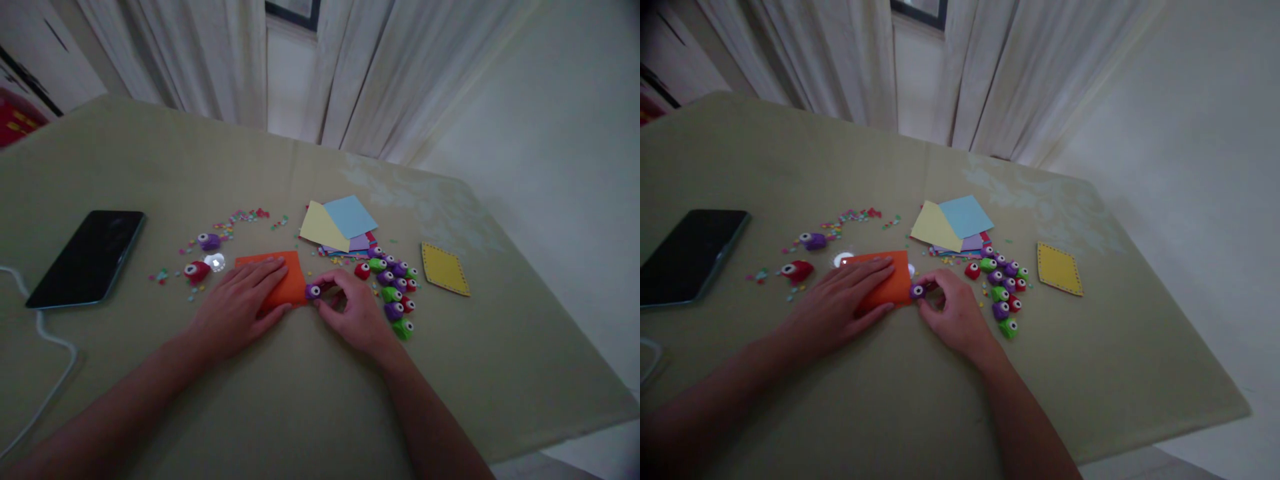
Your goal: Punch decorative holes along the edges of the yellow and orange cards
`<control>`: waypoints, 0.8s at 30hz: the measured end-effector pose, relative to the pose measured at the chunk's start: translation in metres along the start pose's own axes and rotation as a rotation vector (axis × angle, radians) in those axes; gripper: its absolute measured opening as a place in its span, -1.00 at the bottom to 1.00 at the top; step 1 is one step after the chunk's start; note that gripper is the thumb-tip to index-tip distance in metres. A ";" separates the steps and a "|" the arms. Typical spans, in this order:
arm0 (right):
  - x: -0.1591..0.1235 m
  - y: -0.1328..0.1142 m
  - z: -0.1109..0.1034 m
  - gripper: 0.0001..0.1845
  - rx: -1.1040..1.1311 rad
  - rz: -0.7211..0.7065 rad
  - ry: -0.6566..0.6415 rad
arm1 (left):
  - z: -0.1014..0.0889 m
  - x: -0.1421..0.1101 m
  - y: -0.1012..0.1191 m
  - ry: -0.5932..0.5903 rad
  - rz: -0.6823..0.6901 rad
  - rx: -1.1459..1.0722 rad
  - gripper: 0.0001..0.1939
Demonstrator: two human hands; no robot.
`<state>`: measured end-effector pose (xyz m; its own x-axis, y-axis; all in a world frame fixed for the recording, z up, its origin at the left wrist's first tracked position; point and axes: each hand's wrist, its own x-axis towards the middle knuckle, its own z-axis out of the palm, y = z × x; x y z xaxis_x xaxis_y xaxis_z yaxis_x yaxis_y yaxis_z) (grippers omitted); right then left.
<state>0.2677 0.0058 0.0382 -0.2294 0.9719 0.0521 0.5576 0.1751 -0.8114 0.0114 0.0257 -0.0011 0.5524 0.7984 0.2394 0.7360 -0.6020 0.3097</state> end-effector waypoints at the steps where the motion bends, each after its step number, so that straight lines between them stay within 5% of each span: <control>1: 0.000 0.001 0.000 -0.79 -0.009 -0.007 -0.006 | 0.000 0.000 0.000 0.001 -0.001 0.005 -0.34; 24: 0.001 0.002 -0.007 -0.75 -0.003 -0.082 -0.127 | -0.001 0.001 -0.001 -0.034 0.035 0.033 -0.30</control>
<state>0.2740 0.0078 0.0406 -0.3731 0.9267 0.0445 0.5349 0.2540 -0.8058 0.0109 0.0271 -0.0001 0.5907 0.7770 0.2177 0.7281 -0.6295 0.2712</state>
